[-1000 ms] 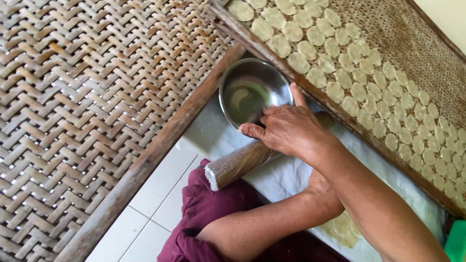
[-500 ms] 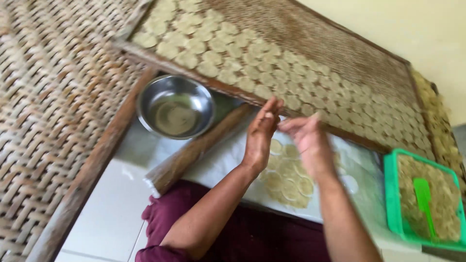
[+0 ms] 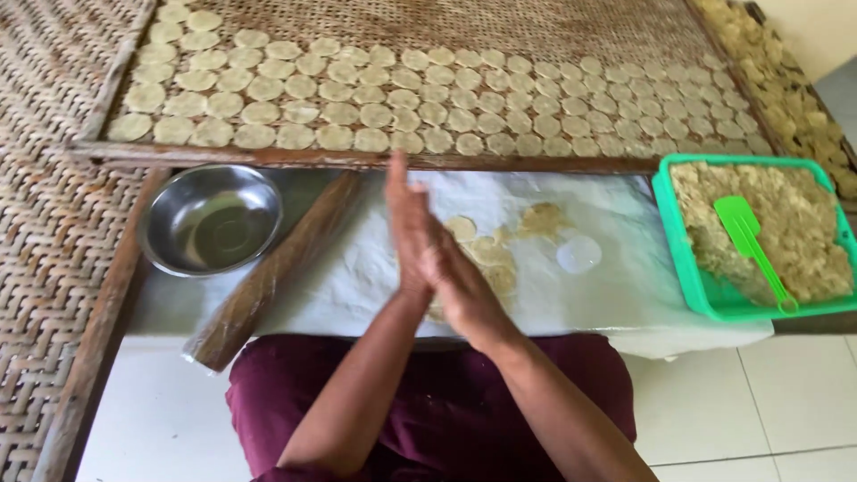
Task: Flattening small pieces of dough into discs and arranging them on a large drying tray.
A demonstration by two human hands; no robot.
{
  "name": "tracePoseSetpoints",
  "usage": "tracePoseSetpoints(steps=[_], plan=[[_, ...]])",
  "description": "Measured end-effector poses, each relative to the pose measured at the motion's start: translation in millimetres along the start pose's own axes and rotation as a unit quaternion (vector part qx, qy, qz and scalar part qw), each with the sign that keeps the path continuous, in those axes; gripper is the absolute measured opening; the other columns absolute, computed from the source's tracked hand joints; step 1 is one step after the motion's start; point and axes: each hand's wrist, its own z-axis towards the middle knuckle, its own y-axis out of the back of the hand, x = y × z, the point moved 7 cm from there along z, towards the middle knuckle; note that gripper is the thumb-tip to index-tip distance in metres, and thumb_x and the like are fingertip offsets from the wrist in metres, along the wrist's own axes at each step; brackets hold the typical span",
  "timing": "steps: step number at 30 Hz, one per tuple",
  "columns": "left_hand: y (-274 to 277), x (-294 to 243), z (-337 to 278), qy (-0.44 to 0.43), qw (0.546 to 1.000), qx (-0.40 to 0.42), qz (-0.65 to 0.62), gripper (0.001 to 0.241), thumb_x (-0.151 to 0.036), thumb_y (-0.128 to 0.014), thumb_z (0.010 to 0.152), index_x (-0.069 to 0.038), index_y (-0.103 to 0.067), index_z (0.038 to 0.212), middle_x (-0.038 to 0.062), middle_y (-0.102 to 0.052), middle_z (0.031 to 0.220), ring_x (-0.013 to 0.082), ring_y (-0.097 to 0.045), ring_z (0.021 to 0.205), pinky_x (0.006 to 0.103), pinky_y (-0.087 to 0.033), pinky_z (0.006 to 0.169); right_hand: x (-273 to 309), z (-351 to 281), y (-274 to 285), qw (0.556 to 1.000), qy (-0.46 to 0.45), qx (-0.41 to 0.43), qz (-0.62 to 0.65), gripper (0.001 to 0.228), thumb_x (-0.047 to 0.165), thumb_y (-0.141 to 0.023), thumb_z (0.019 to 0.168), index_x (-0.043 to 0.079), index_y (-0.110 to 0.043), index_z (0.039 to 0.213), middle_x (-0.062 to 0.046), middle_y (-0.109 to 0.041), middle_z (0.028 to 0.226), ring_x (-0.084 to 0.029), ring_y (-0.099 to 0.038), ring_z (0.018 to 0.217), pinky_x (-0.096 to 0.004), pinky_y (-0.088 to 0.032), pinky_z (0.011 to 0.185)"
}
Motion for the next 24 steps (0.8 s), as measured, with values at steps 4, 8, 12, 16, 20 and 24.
tracePoseSetpoints(steps=[4, 8, 12, 16, 20, 24], plan=[[-5, 9, 7, 0.254, 0.89, -0.037, -0.377, 0.076, -0.056, -0.038, 0.112, 0.003, -0.038, 0.16, 0.03, -0.043, 0.161, 0.0418, -0.039, 0.15, 0.0522, -0.028, 0.129, -22, 5, 34, 0.995, -0.016, -0.072, -0.063, 0.033, 0.023, -0.061, 0.107, 0.004, -0.054, 0.134, -0.016, -0.064, 0.128, -0.024, -0.062, 0.119, -0.041, -0.054, 0.104], [-25, -21, 0, 0.342, 0.888, 0.031, -0.307, 0.066, -0.05, -0.033, 0.109, -0.005, -0.039, 0.158, 0.021, -0.049, 0.155, 0.0301, -0.047, 0.146, 0.0425, -0.038, 0.123, -17, 36, 72, 0.991, -0.012, -0.132, -0.018, 0.008, 0.004, -0.064, 0.099, 0.008, -0.065, 0.106, -0.004, -0.068, 0.097, -0.012, -0.063, 0.083, -0.029, -0.057, 0.072], [-6, 17, 9, 0.358, 0.88, 0.167, -0.265, 0.062, -0.041, -0.046, 0.106, -0.01, -0.036, 0.159, 0.011, -0.045, 0.154, 0.0235, -0.046, 0.142, 0.0413, -0.042, 0.118, -11, 48, 115, 0.987, 0.025, -0.077, -0.138, 0.005, 0.003, -0.067, 0.098, 0.007, -0.067, 0.101, -0.008, -0.07, 0.092, -0.012, -0.071, 0.077, -0.027, -0.067, 0.067], [51, 55, 27, 0.309, 0.928, 0.197, -0.065, 0.042, -0.023, -0.056, 0.104, -0.006, -0.057, 0.142, 0.015, -0.074, 0.126, 0.027, -0.073, 0.118, 0.0433, -0.06, 0.1, -7, 41, 148, 0.97, -0.021, -0.124, -0.208, 0.008, 0.008, -0.06, 0.105, 0.005, -0.066, 0.11, -0.01, -0.076, 0.099, -0.011, -0.069, 0.077, -0.027, -0.06, 0.072], [76, 58, 26, 0.21, 0.909, 0.243, 0.264, 0.02, -0.024, -0.069, 0.106, -0.012, -0.071, 0.122, 0.007, -0.073, 0.13, 0.0233, -0.071, 0.121, 0.0389, -0.058, 0.106, -57, 31, 182, 0.974, -0.064, -0.16, -0.149, 0.019, 0.016, -0.05, 0.119, 0.006, -0.066, 0.113, -0.016, -0.076, 0.099, -0.018, -0.072, 0.082, -0.031, -0.06, 0.076], [62, 58, 11, 0.078, 0.916, 0.278, 0.28, 0.046, -0.003, -0.058, 0.096, -0.012, -0.061, 0.141, 0.014, -0.055, 0.145, 0.032, -0.052, 0.132, 0.0441, -0.047, 0.113, -19, 36, 140, 0.907, 0.063, -0.083, -0.407, 0.031, -0.002, -0.053, 0.102, 0.013, -0.069, 0.124, -0.015, -0.062, 0.147, -0.027, -0.064, 0.129, -0.036, -0.061, 0.095]])
